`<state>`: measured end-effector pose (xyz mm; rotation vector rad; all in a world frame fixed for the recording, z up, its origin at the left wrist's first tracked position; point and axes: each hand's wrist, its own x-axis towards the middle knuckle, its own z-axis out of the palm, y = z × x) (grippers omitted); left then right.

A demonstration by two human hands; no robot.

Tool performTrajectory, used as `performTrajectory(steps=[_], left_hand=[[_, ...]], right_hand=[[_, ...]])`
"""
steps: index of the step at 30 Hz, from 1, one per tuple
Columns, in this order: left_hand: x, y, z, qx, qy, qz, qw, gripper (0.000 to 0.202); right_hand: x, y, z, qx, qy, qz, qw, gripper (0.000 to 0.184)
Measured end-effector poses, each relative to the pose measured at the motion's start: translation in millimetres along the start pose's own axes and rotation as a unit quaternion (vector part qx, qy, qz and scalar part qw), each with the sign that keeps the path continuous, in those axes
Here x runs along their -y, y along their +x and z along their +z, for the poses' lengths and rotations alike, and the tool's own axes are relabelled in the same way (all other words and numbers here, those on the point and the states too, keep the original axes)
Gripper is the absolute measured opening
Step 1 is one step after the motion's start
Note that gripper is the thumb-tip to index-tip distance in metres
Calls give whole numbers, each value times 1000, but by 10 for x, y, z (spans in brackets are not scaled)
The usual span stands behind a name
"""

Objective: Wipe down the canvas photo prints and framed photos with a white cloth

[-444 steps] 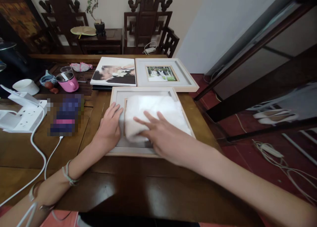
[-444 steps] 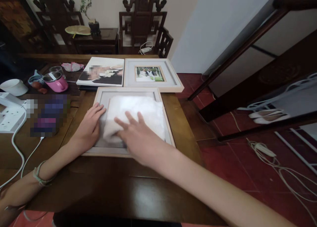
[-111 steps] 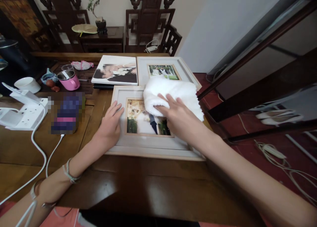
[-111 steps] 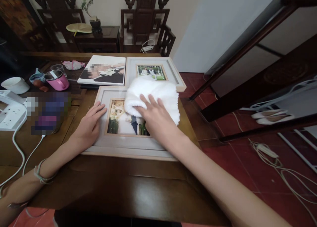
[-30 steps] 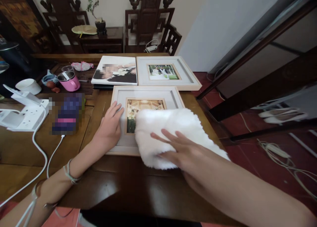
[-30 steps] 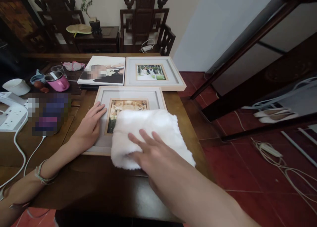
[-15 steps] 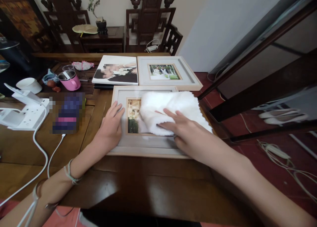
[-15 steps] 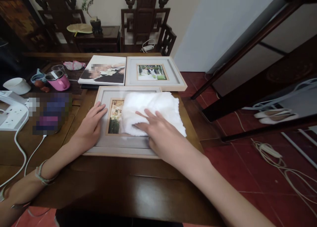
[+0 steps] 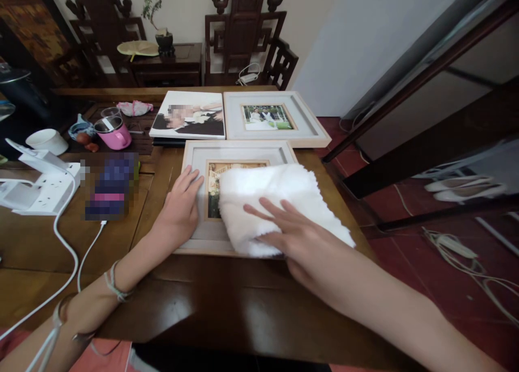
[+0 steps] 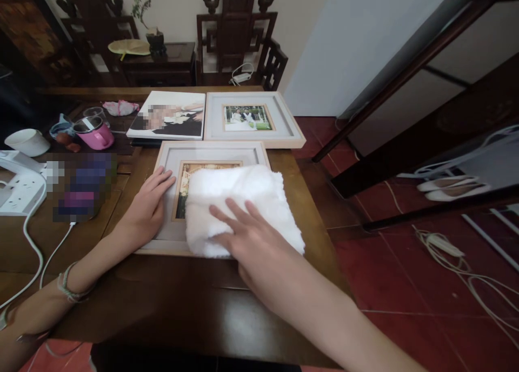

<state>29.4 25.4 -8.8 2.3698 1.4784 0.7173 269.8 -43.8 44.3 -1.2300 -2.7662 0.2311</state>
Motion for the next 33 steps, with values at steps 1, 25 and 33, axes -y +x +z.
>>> performTrajectory(steps=[1,25,33], left_hand=[[-2,0,-2,1,0,-1,1000,52],[49,8,1,1,-2,9,1000,51],[95,0,0,-5,-3,33,999,53]], right_hand=[[26,-40,5,0,4,-6,1000,60],[-37,225,-95,36,-70,53,995,56],[193,-112,-119,30,7,-17,999,54]])
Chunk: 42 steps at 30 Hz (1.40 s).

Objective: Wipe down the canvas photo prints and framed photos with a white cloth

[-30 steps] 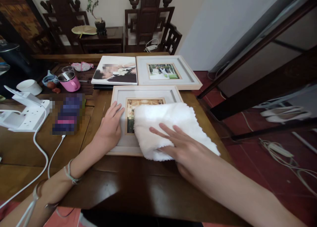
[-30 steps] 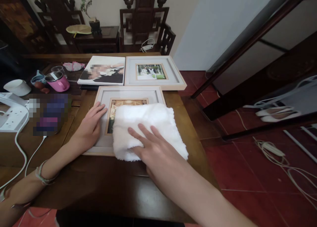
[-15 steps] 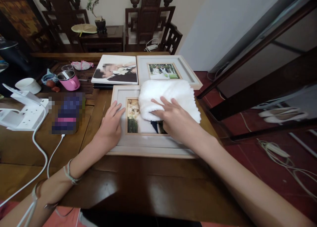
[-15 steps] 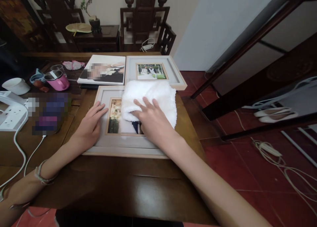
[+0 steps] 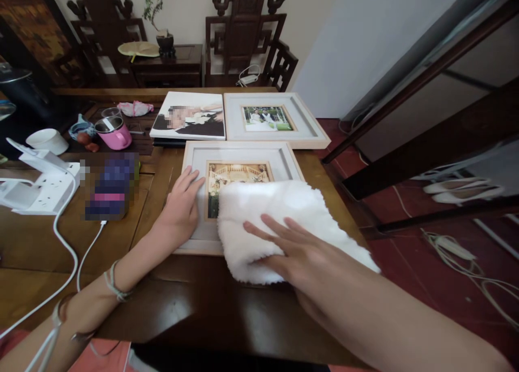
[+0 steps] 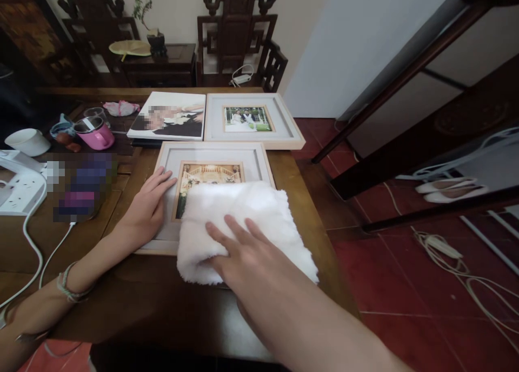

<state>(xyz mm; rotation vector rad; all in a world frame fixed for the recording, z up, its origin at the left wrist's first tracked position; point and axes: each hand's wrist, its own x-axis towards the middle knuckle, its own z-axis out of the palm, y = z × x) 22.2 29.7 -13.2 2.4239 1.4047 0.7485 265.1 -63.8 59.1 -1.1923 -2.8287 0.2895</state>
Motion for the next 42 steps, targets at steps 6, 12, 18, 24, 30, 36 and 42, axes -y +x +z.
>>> performTrajectory(steps=[6,12,18,24,30,36,42], left_hand=[[-33,0,7,2,0,-15,1000,52],[-110,3,-14,15,1,-40,999,53],[-122,8,-16,13,-4,-39,999,52],[-138,24,-30,24,4,-56,998,51],[-148,26,-36,21,1,-53,998,51],[-158,26,-38,22,7,-55,998,52],[-153,16,-26,21,6,-52,998,51]], right_hand=[[-234,253,49,-18,9,42,999,68],[-443,530,115,-50,-59,77,994,62],[-361,495,131,-38,-59,74,995,56],[-139,280,39,-15,-39,48,998,53],[0,54,43,-25,-14,14,999,48],[-127,128,114,-48,-17,24,998,61],[-316,352,208,-84,-29,53,995,58]])
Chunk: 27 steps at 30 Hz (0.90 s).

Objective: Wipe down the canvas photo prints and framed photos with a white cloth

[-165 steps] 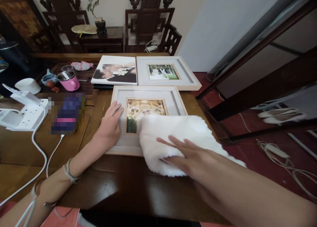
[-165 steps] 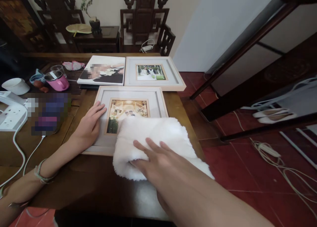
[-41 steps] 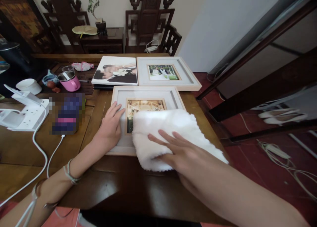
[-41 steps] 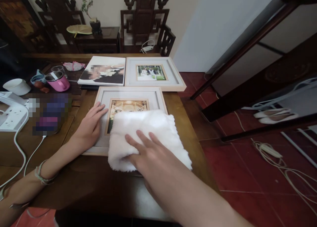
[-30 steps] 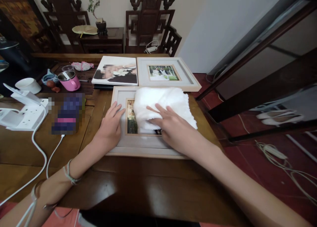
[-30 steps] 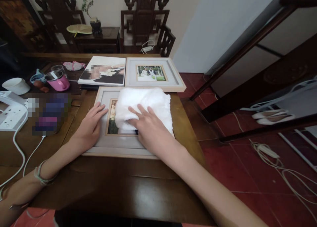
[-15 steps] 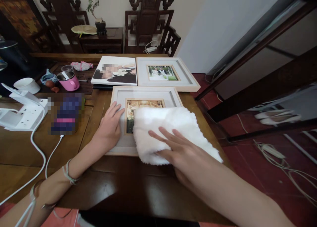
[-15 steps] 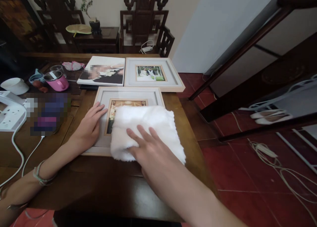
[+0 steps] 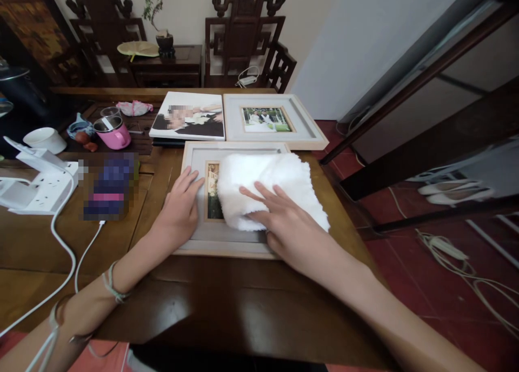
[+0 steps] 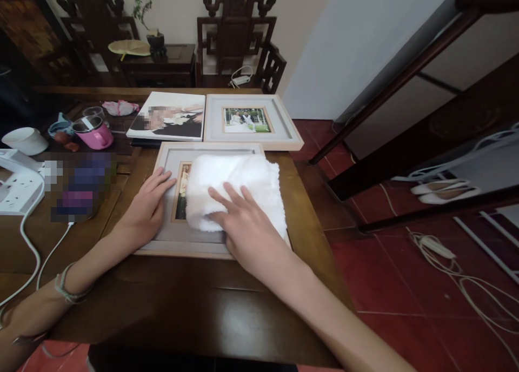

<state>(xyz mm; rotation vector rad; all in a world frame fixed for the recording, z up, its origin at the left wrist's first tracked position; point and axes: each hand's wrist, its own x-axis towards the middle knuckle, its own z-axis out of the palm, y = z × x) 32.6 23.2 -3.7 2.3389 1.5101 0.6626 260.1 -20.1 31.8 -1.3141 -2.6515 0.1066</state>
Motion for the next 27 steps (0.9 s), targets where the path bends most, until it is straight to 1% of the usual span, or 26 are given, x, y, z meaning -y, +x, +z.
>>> performTrajectory(steps=[4,10,13,17,23,27], left_hand=[[30,-2,19,-14,-1,14,1000,50],[49,9,15,-7,12,17,1000,49],[64,5,17,-12,10,25,1000,50],[85,-8,32,-26,1,34,999,51],[64,-12,35,-20,-6,19,1000,51],[33,-8,21,-13,-1,15,1000,49]], right_hand=[[38,25,-43,16,-9,5,1000,59],[237,-145,-170,42,-2,-21,999,56],[269,-200,-188,45,5,-30,999,55],[203,-188,-163,39,16,-26,999,59],[47,-38,-98,42,22,10,999,61],[35,39,-105,50,6,16,999,62]])
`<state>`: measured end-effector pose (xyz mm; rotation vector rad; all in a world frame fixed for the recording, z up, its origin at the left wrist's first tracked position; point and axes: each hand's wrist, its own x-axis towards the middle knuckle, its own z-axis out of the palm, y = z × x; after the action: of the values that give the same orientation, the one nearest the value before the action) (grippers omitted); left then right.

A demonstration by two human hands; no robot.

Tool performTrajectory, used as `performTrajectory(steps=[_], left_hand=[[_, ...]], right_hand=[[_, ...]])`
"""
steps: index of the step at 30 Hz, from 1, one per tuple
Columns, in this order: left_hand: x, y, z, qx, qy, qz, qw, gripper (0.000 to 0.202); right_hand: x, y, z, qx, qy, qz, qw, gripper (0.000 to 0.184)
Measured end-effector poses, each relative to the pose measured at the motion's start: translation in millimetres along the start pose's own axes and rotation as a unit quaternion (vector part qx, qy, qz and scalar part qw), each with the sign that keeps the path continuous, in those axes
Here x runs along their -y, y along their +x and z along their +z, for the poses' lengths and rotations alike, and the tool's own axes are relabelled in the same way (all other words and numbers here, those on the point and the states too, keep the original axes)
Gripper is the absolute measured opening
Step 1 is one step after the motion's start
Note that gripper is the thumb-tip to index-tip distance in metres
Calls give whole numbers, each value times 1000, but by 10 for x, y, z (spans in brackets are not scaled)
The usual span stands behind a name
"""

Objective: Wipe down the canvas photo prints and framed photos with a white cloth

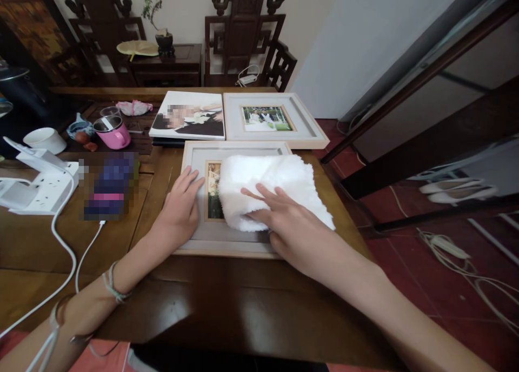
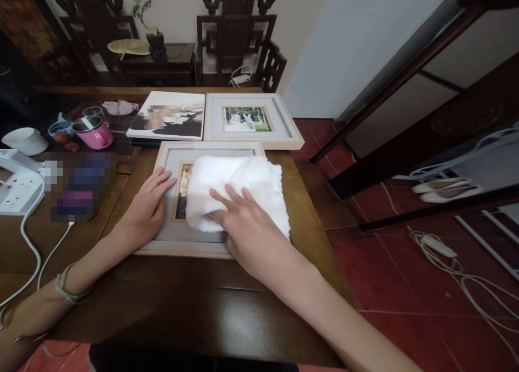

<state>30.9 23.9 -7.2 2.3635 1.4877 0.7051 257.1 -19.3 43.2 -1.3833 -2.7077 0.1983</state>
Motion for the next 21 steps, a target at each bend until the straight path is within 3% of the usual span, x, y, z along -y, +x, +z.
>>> performTrajectory(steps=[11,21], left_hand=[[12,-9,3,-12,1,12,1000,48],[-10,3,-24,6,2,4,1000,47]], right_hand=[[272,-303,-51,3,-11,-42,999,54],[102,-194,4,-9,15,-21,1000,59]])
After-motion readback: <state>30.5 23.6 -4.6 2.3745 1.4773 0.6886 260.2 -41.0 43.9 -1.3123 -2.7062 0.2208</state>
